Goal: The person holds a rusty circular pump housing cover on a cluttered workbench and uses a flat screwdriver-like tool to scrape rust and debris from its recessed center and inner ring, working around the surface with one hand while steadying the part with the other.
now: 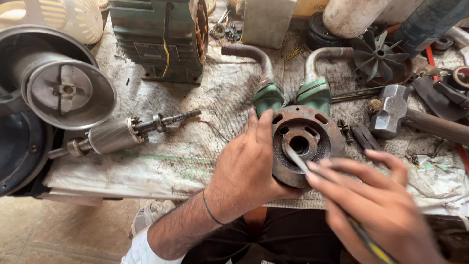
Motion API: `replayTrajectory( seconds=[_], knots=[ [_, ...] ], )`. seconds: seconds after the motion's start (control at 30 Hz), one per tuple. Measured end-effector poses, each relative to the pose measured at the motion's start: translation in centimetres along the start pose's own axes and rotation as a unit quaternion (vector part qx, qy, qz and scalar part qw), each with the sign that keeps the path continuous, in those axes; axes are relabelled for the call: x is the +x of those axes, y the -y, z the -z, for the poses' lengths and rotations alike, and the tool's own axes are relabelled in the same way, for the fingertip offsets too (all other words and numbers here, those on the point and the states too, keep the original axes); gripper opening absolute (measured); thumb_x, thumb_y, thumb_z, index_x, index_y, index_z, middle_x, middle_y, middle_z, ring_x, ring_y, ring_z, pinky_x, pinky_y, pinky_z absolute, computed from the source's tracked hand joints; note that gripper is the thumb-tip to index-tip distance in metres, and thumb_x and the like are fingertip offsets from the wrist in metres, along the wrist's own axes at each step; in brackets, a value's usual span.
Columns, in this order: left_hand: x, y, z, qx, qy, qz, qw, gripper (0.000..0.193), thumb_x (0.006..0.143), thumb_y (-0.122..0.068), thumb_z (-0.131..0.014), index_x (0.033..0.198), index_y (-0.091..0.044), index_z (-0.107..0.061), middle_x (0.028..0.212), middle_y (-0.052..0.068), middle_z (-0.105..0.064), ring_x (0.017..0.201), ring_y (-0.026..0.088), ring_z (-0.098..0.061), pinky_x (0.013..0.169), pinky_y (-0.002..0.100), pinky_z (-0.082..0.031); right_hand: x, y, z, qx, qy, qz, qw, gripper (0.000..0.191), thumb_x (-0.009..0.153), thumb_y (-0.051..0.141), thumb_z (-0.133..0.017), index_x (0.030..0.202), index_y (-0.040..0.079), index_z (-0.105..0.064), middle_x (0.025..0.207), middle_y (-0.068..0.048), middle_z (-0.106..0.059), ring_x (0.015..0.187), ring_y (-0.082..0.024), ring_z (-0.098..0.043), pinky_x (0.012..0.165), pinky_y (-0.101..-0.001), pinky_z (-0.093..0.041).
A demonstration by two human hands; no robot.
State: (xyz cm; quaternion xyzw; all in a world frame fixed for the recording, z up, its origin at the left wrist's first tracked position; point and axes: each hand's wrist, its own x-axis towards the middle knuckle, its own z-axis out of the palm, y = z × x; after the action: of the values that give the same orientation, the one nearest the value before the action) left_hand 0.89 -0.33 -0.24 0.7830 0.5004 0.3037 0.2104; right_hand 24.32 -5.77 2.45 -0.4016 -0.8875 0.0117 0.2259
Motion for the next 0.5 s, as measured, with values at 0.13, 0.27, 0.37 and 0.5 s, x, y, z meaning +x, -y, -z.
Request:
replayTrajectory(
  seconds=[0.13, 0.27, 0.37, 0.5],
  knots=[
    [0.0, 0.1, 0.2, -0.001, -0.001, -0.014, 1.0, 0.143, 0.046, -0.053, -0.1, 0.146, 0.015, -0.023, 0.14, 0.052, -0.039, 0.122, 0.054, -0.058, 0.098, 0.046, -0.054, -0.3, 0.6, -0.4, -0.022, -0.013, -0.014, 1.0, 0.037, 0.086, 0.017, -0.067, 0.123, 0.015, -0.07, 0.123, 0.0, -0.074, 0.122, -0.016, -0.066, 0.118, -0.0502, -0.029],
    [0.0, -0.1, 0.1, -0.01, -0.002, -0.004, 1.0, 0.141, 0.048, -0.052, -0.099, 0.146, 0.015, -0.024, 0.141, 0.049, -0.043, 0.122, 0.052, -0.059, 0.097, 0.047, -0.054, -0.2, 1.0, -0.5, -0.028, -0.007, -0.022, 0.999, 0.038, 0.085, 0.015, -0.067, 0.123, 0.013, -0.072, 0.119, -0.002, -0.075, 0.122, -0.017, -0.066, 0.117, -0.0502, -0.029],
    [0.0, 0.0, 0.3, -0.004, 0.01, 0.002, 1.0, 0.14, 0.048, -0.051, -0.1, 0.146, 0.014, -0.024, 0.141, 0.05, -0.04, 0.123, 0.052, -0.059, 0.097, 0.046, -0.054, 0.8, 1.7, 0.0, -0.014, -0.016, -0.03, 0.999, 0.035, 0.087, 0.015, -0.067, 0.121, 0.015, -0.073, 0.12, 0.0, -0.075, 0.121, -0.015, -0.067, 0.117, -0.0491, -0.029],
    [0.0, 0.0, 0.1, -0.001, -0.022, -0.024, 0.999, 0.142, 0.047, -0.051, -0.099, 0.146, 0.016, -0.023, 0.14, 0.05, -0.043, 0.124, 0.053, -0.058, 0.099, 0.047, -0.053, 3.1, 2.8, 0.2, -0.009, -0.03, -0.029, 0.999, 0.037, 0.087, 0.012, -0.066, 0.123, 0.01, -0.073, 0.123, -0.005, -0.075, 0.121, -0.019, -0.066, 0.116, -0.0482, -0.031]
  ],
)
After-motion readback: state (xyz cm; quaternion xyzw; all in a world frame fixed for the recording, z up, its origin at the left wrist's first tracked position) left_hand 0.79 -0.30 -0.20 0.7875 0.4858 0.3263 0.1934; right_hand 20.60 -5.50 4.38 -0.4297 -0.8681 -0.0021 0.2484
